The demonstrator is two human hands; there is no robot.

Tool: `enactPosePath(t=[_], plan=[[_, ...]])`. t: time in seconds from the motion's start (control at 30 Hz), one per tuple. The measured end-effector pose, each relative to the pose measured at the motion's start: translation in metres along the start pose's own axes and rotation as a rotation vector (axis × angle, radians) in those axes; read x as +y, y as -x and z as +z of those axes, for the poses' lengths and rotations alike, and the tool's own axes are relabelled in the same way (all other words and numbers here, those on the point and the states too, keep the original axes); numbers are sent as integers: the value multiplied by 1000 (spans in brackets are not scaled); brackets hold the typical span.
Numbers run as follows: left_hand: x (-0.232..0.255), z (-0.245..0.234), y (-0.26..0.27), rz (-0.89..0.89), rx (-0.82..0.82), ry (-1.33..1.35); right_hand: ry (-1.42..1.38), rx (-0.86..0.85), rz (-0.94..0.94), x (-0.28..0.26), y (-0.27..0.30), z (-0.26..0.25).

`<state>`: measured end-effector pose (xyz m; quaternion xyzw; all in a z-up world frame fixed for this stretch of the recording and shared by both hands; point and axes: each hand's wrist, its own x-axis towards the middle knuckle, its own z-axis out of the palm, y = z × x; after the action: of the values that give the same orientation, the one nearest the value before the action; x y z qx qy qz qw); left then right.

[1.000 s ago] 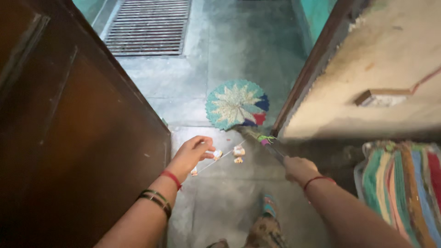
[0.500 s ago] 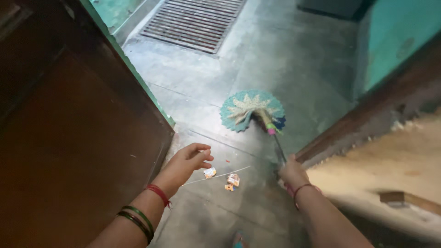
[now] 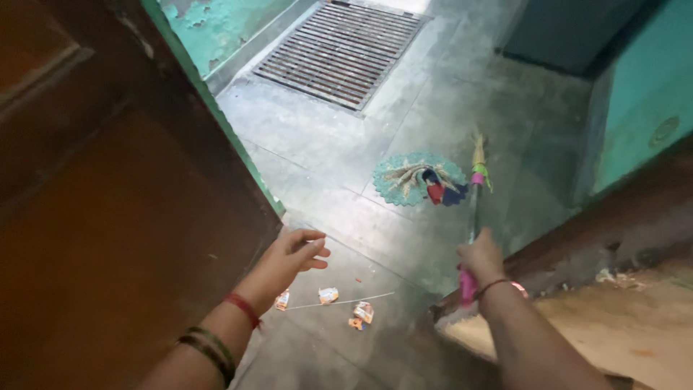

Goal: The person sweeps scattered debris on a tiled floor using a broom with a pink handle. The person gathers the debris into a pile near a doorway and continues sweeping around a woven cot and a small rug.

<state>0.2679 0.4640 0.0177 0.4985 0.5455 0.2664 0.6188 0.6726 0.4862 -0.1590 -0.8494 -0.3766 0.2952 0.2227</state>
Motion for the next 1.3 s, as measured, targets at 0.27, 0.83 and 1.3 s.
enactPosePath(t=[0.27,0.83,1.3], plan=[[0,9,-2,-19,-29,-48,-251,-365,89,22,-6,34],[-45,1,-25,-67,102,-25,-676,-332,204,5,-136,106],[8,-15,38,114,69,-90,-448,-483,72,-25,40,24]])
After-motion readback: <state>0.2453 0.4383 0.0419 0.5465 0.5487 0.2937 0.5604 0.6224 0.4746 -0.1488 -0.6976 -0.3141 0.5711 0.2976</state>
